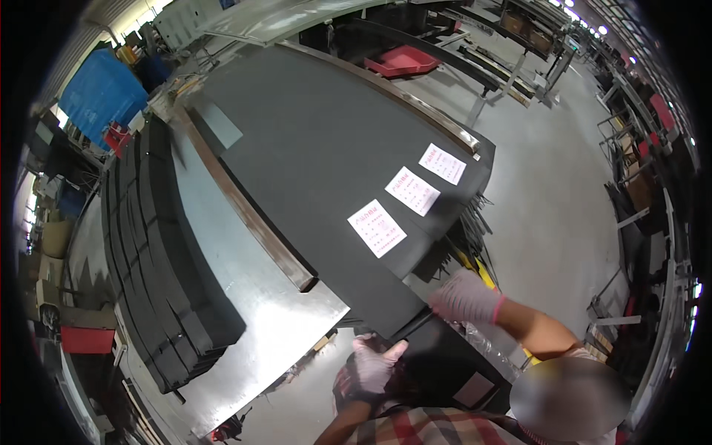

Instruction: Applying adhesive tape to the edges of rectangular manufactured components at a factory workstation.

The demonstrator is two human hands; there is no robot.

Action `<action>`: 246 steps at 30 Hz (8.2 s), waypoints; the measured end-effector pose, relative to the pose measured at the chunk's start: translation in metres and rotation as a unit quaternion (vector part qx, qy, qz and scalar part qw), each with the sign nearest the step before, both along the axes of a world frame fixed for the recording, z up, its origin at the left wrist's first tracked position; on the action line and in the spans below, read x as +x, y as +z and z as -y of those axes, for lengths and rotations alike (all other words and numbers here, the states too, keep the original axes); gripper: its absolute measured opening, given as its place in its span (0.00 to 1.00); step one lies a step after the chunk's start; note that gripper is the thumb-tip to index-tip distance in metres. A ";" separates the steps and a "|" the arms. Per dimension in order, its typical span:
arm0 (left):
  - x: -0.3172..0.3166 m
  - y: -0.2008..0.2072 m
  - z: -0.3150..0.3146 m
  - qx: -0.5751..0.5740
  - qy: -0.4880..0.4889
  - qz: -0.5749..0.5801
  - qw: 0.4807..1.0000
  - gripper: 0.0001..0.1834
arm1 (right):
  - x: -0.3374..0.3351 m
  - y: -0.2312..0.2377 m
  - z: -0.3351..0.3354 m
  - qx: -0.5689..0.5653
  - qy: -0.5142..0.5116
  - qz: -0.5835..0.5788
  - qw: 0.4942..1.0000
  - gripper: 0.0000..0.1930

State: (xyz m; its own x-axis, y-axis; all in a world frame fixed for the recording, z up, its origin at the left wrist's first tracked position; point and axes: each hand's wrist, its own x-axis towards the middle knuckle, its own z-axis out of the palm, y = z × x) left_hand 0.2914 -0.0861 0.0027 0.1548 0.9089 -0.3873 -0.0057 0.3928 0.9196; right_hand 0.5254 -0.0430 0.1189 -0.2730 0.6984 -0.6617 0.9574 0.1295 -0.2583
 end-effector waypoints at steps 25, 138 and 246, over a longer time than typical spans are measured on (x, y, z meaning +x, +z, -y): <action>-0.011 0.048 -0.011 -0.039 -0.242 -0.105 0.964 0.44 | -0.015 -0.002 0.041 -0.091 -0.083 0.046 0.991 0.32; 0.079 -0.021 -0.081 0.278 -0.529 -0.019 0.801 0.15 | 0.012 0.018 0.037 -0.027 -0.123 -0.018 0.992 0.09; 0.103 0.059 -0.005 -0.103 -0.341 -0.259 0.898 0.32 | 0.149 -0.070 0.020 -0.258 -0.132 -0.202 0.935 0.32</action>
State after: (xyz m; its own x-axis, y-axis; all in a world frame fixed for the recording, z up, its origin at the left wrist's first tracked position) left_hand 0.3946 -0.0813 0.0617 0.3996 0.5718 -0.7165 0.7080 0.3040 0.6375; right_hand 0.6748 -0.0634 0.0484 -0.4365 0.3920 -0.8098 0.7492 -0.3400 -0.5684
